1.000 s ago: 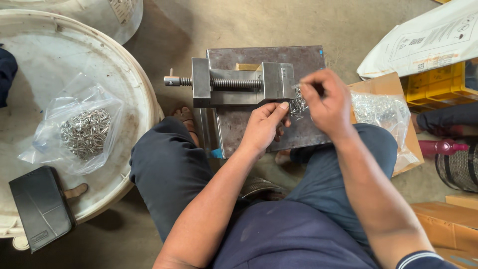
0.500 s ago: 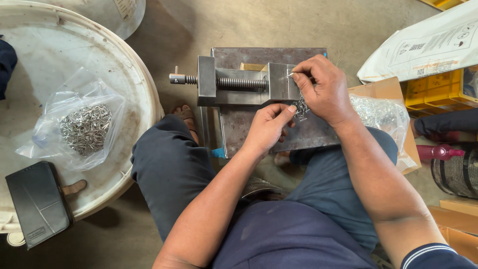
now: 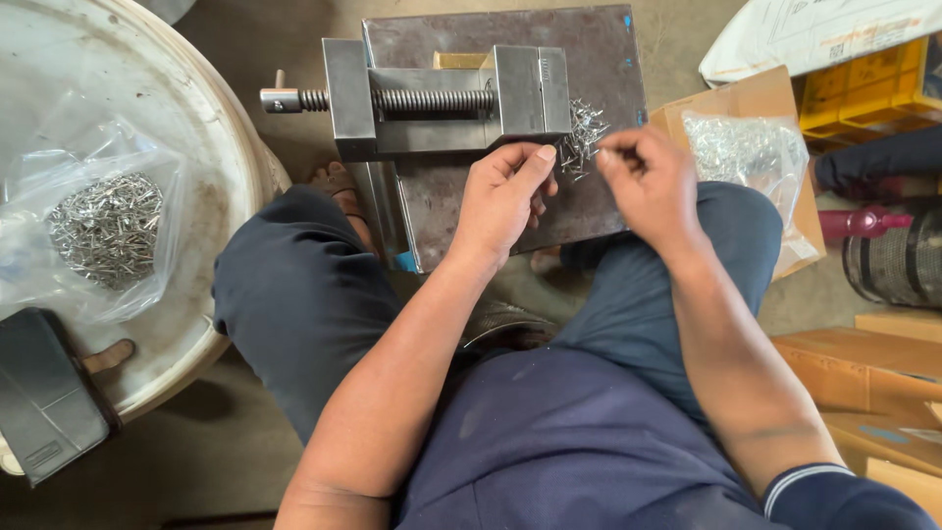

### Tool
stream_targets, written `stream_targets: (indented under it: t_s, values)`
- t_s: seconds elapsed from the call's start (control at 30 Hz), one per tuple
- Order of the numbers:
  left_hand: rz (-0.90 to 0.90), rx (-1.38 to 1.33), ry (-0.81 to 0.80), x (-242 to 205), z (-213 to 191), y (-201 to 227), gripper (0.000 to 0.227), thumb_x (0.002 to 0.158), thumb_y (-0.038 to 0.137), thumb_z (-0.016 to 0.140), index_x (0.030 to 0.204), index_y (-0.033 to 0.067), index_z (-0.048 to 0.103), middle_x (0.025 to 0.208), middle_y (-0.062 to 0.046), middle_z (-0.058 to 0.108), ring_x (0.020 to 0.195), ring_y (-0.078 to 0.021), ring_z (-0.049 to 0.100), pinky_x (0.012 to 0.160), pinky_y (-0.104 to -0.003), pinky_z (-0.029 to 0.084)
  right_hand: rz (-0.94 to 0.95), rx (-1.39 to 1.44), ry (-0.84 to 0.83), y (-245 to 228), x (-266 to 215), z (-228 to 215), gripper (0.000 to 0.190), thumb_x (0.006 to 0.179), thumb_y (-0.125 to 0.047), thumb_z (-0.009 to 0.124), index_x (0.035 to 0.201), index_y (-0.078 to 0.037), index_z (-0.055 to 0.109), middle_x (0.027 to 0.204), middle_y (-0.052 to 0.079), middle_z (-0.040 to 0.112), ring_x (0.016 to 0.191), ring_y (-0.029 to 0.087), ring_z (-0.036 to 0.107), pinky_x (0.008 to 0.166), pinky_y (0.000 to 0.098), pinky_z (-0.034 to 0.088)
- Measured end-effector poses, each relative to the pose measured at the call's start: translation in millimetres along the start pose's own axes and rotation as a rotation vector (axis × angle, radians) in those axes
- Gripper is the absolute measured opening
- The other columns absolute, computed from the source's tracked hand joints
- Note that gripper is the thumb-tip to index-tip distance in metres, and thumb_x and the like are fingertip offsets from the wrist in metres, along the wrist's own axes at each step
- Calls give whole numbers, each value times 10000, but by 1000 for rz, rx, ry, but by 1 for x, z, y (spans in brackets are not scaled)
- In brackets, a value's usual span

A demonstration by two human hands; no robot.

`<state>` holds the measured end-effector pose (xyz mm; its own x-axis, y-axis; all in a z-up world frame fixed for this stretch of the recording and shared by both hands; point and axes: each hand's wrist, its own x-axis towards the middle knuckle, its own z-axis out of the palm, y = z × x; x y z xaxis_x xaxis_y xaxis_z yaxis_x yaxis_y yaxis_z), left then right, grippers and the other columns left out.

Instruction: The person sits on the floor and uses a bench vise to separate tangled metal pins. They pick up clumps of pins, place them into the vise jaws, and tighten the screw to pull the pins apart. The separated pins are then removed and placed on the metal plate.

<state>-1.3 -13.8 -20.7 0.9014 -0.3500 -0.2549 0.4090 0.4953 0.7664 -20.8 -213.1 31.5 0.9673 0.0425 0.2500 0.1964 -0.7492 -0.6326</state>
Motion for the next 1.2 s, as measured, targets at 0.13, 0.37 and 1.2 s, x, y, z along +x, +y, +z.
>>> stream_targets:
  t_s: [0.13,0.37,1.2]
  values:
    - [8,-1,-13,-3,3,6,269,990,315,678,969,48,702,742,3,646,583,-59,537,495,-230,440,32,-76,-43,-2,-22,-1,115,952,-66,763,1058,-28,740,878,67,642,693,123,580,636,262,467]
    - [0,13,-27,-2,3,6,252,982,300,684,990,49,702,745,-1,650,583,-58,547,496,-232,451,-69,-249,-48,-14,-19,8,98,915,-105,803,974,-52,747,846,71,654,690,141,611,618,288,469]
    - [-45,-104,-204,-3,-1,7,253,1052,305,575,983,77,660,769,12,652,598,-64,540,493,-231,407,126,578,-87,-34,10,17,107,1040,-98,685,1094,-21,634,899,13,640,758,65,585,679,220,484]
